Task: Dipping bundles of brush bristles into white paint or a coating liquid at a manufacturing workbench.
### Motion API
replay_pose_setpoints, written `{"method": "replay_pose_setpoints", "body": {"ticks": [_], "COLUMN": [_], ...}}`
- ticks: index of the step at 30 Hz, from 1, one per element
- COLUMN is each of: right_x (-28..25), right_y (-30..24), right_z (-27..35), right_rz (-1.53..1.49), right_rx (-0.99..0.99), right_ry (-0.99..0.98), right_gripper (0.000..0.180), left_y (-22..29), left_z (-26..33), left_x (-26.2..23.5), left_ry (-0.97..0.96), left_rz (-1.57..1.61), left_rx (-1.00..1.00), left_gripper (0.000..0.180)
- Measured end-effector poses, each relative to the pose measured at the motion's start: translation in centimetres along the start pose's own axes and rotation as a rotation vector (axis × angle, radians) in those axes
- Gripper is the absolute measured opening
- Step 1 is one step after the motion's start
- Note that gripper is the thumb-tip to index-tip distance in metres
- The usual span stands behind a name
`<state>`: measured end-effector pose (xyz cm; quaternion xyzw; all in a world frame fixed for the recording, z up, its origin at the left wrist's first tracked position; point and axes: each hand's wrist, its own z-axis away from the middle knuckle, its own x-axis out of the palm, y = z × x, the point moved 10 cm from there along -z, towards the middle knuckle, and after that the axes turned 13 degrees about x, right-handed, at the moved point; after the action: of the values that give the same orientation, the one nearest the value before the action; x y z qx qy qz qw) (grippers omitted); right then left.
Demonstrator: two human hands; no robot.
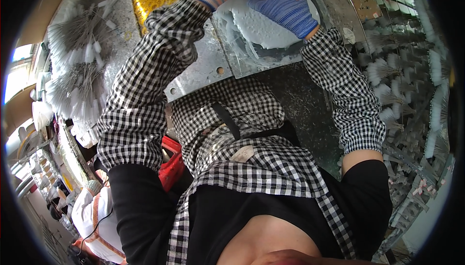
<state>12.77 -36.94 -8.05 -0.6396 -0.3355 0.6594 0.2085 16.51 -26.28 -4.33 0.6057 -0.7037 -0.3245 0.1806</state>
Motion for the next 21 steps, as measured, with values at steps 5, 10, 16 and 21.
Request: {"method": "replay_pose_setpoints", "body": {"ticks": [5,10,16,21], "right_x": [1.0,2.3,4.7,4.5], "right_y": [4.1,6.3,9.0,8.8], "right_z": [-1.2,-1.1,-1.6,-1.1], "right_rz": [0.179,-0.202,0.184,0.166], "right_rx": [-0.12,-0.319,-0.383,-0.415], "right_ry": [0.073,-0.087,-0.03,0.029], "right_gripper": [0.029,0.033,0.033,0.03], "left_y": [3.4,4.2,2.0,1.1], "left_z": [-1.9,0.2,1.4,1.7], "left_x": [4.3,6.4,8.2,8.5], "left_ry": [-0.443,-0.637,-0.749,-0.748], "left_rz": [-1.071,-1.081,-1.014,-1.033], "left_rx": [0.34,0.49,0.487,0.498], "left_gripper": [0.038,0.025,0.024,0.026]}}
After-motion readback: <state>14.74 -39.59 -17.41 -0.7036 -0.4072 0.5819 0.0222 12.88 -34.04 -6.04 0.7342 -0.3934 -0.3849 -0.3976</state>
